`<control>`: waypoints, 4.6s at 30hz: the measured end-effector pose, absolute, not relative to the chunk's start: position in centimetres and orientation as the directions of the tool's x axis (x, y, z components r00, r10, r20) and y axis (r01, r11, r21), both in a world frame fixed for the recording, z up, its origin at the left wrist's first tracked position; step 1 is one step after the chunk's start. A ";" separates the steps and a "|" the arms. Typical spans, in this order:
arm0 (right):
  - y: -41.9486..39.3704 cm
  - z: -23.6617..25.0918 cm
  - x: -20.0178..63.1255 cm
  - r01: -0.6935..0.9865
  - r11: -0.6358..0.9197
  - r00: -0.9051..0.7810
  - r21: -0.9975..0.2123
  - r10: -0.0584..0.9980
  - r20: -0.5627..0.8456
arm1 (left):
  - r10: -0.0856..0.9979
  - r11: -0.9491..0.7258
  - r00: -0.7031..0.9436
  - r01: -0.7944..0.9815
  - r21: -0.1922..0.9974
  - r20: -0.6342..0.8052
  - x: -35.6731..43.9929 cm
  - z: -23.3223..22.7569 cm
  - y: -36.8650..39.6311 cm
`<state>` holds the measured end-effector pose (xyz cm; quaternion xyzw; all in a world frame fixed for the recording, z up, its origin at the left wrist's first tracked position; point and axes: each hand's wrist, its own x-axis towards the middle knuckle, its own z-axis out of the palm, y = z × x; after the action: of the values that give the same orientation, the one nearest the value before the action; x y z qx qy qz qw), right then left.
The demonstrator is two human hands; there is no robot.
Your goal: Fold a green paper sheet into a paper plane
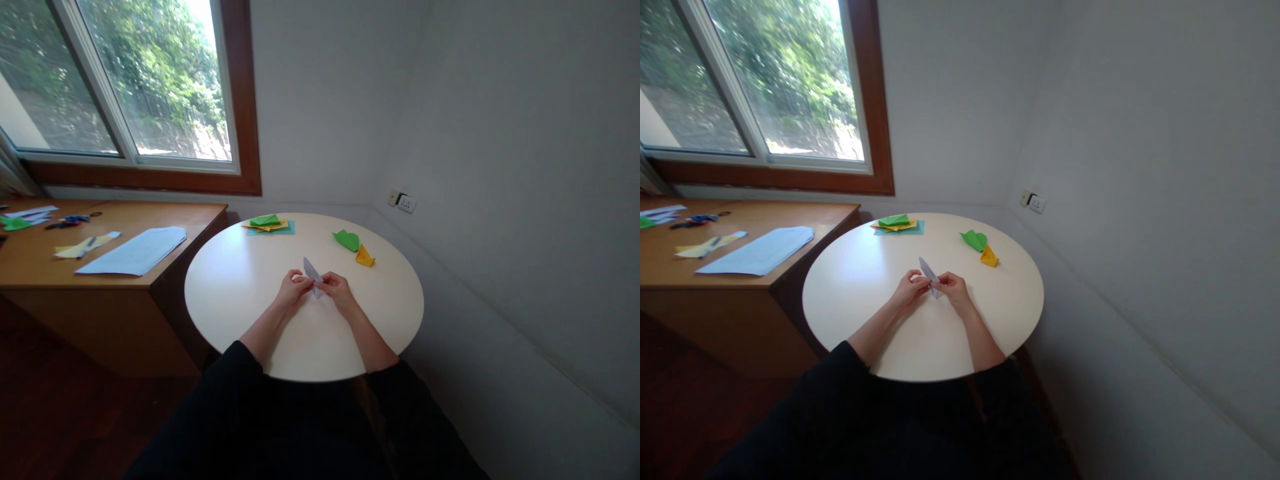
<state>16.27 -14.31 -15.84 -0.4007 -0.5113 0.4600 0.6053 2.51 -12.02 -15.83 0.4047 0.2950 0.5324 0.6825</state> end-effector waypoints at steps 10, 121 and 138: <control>-13.6 -16.8 16.5 0.059 0.371 0.185 -0.927 0.908 0.376 | 0.948 0.080 0.303 -0.519 0.851 0.096 2.7 -15.5 -12.2; -12.9 -17.5 16.0 0.056 0.341 0.224 -0.939 0.912 0.344 | 0.932 0.230 0.362 -0.600 0.766 0.003 2.9 -16.0 -12.4; -13.2 -17.3 15.9 0.016 0.336 0.205 -0.942 0.921 0.332 | 0.954 0.229 0.296 -0.589 0.775 -0.057 3.2 -16.7 -11.8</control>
<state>15.88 -13.20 -17.27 -0.4514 -0.5186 0.3583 0.6316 3.21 -11.78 -16.71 0.3305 0.2755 0.5255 0.7340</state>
